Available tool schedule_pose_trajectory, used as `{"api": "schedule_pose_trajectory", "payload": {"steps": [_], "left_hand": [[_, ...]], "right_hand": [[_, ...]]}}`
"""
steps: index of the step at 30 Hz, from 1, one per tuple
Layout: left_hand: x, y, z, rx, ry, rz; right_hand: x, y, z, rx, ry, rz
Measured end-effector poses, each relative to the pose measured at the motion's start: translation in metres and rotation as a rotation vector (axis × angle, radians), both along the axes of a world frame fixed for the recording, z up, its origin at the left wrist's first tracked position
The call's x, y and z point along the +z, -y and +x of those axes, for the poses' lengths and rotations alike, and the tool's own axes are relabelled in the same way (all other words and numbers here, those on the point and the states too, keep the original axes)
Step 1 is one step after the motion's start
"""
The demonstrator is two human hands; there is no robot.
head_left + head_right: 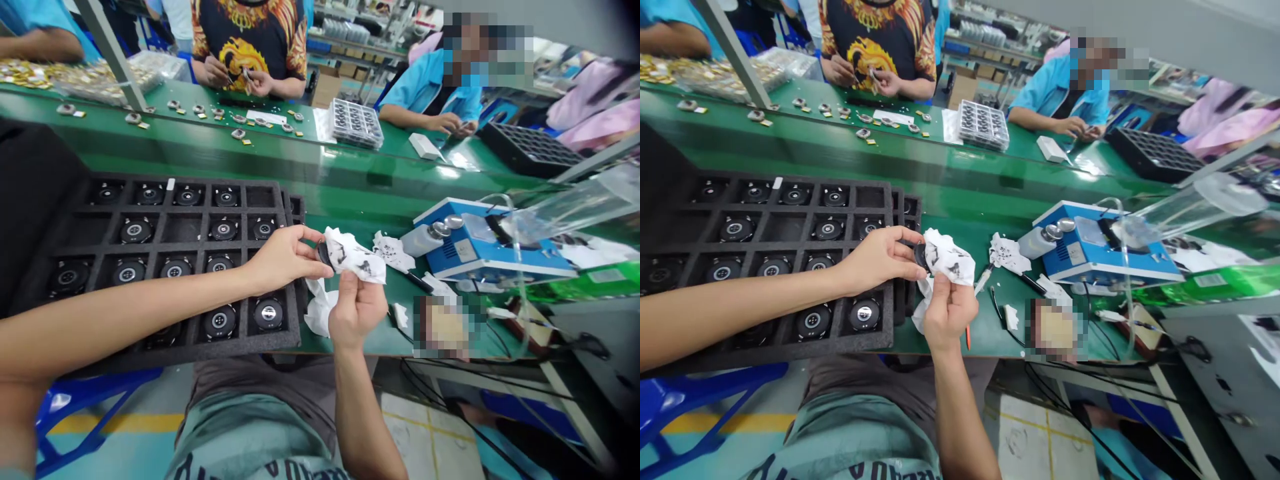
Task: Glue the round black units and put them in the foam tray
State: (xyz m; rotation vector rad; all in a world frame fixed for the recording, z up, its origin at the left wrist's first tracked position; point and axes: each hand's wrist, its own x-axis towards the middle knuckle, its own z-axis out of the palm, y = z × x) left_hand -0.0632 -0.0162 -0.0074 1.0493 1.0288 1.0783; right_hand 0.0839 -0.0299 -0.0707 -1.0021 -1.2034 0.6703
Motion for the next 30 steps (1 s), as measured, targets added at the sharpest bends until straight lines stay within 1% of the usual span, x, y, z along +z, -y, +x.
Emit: {"api": "schedule_pose_trajectory", "payload": {"steps": [7,9,11,14,17,20,23,27,30], "left_hand": [[-0.003,0.0,0.002,0.039,-0.018,-0.029],[-0.004,0.0,0.002,0.045,-0.04,-0.036],[-0.003,0.0,0.001,0.037,-0.065,-0.038],[-0.001,-0.001,0.0,0.011,-0.096,-0.032],[0.003,-0.003,0.0,-0.005,-0.108,-0.021],[0.007,-0.004,0.0,0.006,-0.11,-0.022],[0.01,-0.003,0.001,0.003,-0.128,0.001],[0.01,0.0,0.003,0.016,-0.142,0.034],[0.009,0.001,0.002,0.028,-0.163,0.057]], "right_hand": [[0.006,0.003,-0.017,0.03,-0.112,-0.031],[0.01,0.004,-0.022,0.047,-0.18,-0.057],[0.015,0.002,-0.025,0.083,-0.301,-0.103],[0.026,-0.008,-0.021,0.16,-0.496,-0.159],[0.034,-0.024,-0.005,0.161,-0.579,-0.152],[0.035,-0.035,0.017,0.134,-0.538,-0.129],[0.028,-0.036,0.032,0.139,-0.429,-0.119],[0.02,-0.033,0.041,0.093,-0.24,-0.087],[0.022,-0.031,0.044,0.051,-0.098,-0.045]]}}
